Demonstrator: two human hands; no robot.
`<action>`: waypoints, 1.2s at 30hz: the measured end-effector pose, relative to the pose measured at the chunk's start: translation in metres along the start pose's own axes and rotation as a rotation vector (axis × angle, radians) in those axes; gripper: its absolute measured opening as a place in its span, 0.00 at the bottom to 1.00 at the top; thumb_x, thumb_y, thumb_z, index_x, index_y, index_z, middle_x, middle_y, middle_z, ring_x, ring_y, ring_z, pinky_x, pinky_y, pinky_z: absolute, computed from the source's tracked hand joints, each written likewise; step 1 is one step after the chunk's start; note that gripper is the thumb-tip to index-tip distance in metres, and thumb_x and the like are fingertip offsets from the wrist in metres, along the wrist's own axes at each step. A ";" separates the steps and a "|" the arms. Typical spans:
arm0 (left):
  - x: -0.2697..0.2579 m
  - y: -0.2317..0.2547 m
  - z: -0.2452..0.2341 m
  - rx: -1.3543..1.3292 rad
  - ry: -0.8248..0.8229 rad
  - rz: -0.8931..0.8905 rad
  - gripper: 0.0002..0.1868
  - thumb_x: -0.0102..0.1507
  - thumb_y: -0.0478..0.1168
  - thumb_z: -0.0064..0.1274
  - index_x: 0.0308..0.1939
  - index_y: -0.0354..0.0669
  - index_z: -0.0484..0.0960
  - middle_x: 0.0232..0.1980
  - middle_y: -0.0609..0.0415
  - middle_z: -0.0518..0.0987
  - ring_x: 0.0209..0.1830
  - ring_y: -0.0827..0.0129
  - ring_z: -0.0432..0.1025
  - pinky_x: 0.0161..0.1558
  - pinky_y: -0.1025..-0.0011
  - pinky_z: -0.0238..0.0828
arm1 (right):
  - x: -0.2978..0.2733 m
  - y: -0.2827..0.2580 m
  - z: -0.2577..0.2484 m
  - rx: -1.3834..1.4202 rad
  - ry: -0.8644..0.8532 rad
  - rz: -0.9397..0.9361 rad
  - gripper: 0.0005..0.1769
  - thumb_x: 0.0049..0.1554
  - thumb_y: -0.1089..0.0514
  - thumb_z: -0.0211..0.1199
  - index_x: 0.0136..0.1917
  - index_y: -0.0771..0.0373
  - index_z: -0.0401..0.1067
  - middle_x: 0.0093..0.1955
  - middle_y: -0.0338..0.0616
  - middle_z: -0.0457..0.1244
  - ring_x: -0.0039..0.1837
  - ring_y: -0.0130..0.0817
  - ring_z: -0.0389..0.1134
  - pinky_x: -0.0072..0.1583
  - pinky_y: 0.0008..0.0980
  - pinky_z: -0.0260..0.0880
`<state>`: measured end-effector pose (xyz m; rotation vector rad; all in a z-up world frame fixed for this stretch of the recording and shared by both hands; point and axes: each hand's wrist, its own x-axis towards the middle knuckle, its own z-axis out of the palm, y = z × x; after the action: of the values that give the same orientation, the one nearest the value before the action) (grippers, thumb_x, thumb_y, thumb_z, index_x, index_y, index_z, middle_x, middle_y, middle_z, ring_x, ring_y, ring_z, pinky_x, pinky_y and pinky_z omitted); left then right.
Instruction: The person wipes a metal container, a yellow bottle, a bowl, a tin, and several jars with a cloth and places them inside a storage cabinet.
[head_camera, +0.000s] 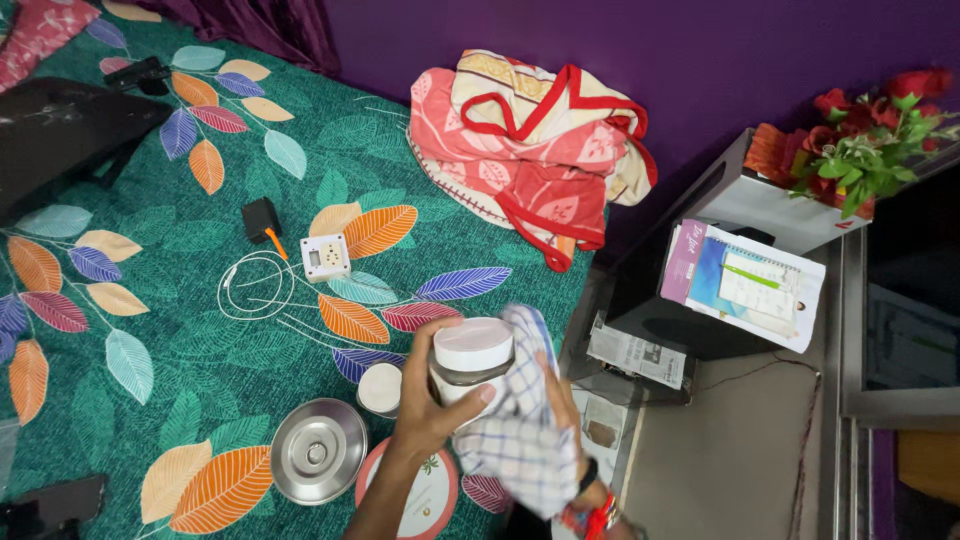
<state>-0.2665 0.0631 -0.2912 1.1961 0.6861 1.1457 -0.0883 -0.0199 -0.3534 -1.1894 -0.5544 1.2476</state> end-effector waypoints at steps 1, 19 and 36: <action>-0.001 0.000 0.000 0.000 0.001 -0.002 0.43 0.51 0.38 0.69 0.67 0.38 0.64 0.58 0.44 0.76 0.59 0.62 0.74 0.60 0.64 0.72 | 0.006 -0.006 -0.002 0.030 -0.075 0.019 0.34 0.66 0.43 0.48 0.69 0.76 0.68 0.54 0.57 0.69 0.52 0.38 0.71 0.52 0.34 0.74; -0.006 0.002 -0.004 0.083 -0.076 -0.019 0.44 0.49 0.39 0.67 0.67 0.35 0.66 0.55 0.45 0.77 0.57 0.63 0.73 0.59 0.64 0.71 | 0.006 -0.051 0.047 -0.077 -0.116 -0.042 0.34 0.67 0.41 0.47 0.66 0.75 0.70 0.56 0.57 0.71 0.55 0.38 0.73 0.56 0.36 0.74; -0.008 -0.020 -0.027 -0.013 0.095 0.159 0.42 0.55 0.45 0.63 0.70 0.34 0.64 0.60 0.42 0.77 0.63 0.60 0.74 0.66 0.63 0.70 | -0.025 -0.010 0.049 0.240 -0.146 0.243 0.33 0.64 0.42 0.51 0.68 0.73 0.67 0.62 0.54 0.69 0.62 0.39 0.70 0.61 0.35 0.71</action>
<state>-0.2866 0.0657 -0.3185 1.2074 0.6631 1.3449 -0.1340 -0.0233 -0.3210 -0.9892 -0.3598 1.5709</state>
